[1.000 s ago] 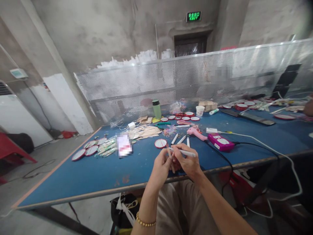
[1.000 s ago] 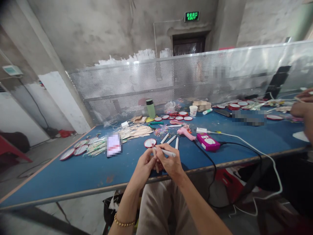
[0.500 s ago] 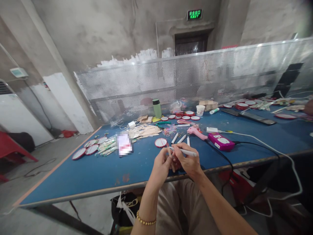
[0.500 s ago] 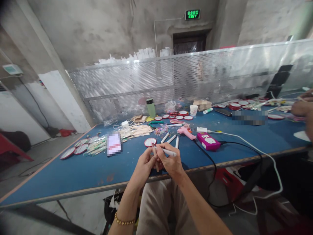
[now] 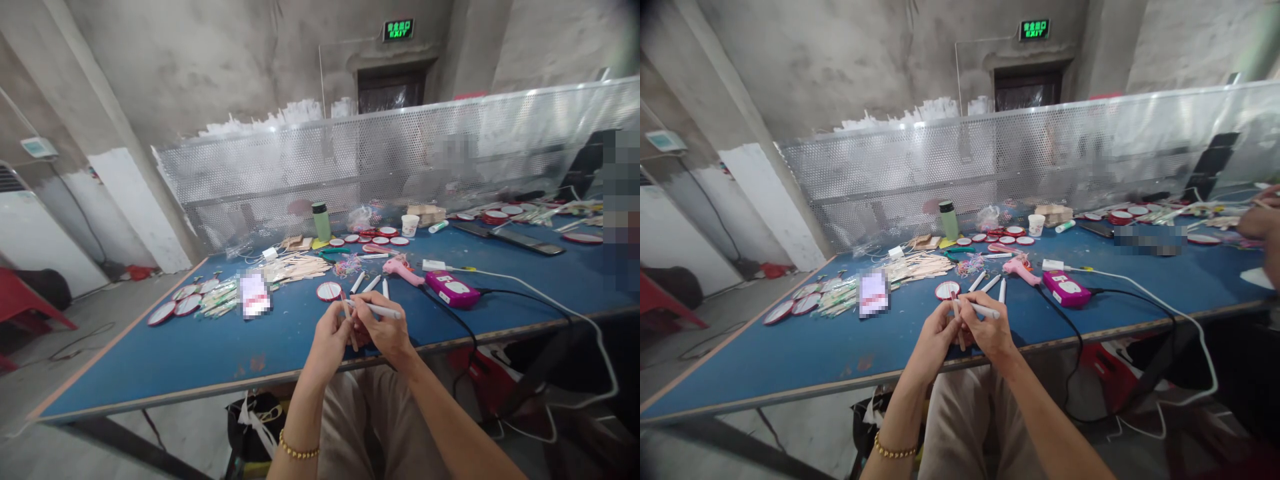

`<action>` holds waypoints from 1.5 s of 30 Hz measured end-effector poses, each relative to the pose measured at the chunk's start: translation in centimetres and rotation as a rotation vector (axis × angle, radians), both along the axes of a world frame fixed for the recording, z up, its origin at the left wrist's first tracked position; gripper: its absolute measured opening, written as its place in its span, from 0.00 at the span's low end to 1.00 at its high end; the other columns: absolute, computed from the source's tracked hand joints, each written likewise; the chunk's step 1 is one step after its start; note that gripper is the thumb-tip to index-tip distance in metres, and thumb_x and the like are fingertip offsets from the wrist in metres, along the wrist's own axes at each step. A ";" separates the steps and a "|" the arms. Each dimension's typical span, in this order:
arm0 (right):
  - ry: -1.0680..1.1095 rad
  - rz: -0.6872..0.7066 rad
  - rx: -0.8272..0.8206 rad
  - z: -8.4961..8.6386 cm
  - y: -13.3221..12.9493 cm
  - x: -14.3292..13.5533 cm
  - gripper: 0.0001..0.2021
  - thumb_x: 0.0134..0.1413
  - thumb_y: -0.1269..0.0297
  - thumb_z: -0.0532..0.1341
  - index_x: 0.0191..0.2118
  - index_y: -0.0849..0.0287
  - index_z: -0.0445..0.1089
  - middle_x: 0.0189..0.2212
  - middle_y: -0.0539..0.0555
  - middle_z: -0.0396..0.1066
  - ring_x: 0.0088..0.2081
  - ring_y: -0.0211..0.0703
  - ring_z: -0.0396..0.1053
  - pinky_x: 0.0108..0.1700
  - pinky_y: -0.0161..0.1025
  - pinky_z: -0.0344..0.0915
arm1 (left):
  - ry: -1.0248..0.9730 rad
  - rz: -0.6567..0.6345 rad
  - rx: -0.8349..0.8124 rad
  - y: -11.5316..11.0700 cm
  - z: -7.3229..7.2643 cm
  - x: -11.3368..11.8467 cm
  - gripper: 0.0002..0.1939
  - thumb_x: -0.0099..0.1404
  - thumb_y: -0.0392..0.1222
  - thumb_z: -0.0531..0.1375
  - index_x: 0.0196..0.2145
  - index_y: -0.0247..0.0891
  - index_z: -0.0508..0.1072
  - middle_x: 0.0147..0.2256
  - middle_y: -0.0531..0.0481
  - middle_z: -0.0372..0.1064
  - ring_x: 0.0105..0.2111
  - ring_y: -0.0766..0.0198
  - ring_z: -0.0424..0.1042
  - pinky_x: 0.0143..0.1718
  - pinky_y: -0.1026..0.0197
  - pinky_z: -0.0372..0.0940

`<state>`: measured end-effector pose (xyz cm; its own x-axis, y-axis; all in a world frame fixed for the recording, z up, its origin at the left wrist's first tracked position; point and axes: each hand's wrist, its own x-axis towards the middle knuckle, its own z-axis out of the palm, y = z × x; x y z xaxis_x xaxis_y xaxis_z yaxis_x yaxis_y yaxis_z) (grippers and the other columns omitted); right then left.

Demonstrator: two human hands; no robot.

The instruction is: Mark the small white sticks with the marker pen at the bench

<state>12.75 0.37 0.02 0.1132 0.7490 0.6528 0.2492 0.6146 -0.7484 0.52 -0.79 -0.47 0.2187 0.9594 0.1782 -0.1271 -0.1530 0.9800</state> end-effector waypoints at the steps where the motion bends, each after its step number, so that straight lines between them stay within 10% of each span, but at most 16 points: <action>1: 0.001 -0.002 -0.004 0.0 0.0 0.0 0.11 0.56 0.60 0.57 0.31 0.58 0.75 0.23 0.51 0.75 0.22 0.38 0.71 0.26 0.32 0.68 | -0.001 0.003 -0.001 0.0 0.0 0.0 0.20 0.58 0.54 0.63 0.39 0.37 0.65 0.24 0.56 0.66 0.21 0.67 0.68 0.25 0.62 0.67; 45: 0.025 0.017 -0.010 -0.2 -0.1 0.1 0.11 0.58 0.60 0.57 0.32 0.59 0.74 0.24 0.52 0.74 0.22 0.38 0.71 0.23 0.32 0.66 | -0.002 -0.011 0.005 0.0 0.2 0.0 0.19 0.58 0.54 0.62 0.39 0.37 0.65 0.23 0.57 0.65 0.19 0.68 0.66 0.22 0.64 0.64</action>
<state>12.82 0.30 -0.21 0.1164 0.7574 0.6425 0.2202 0.6111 -0.7603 0.52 -0.80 -0.31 0.2291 0.9559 0.1838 -0.1310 -0.1568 0.9789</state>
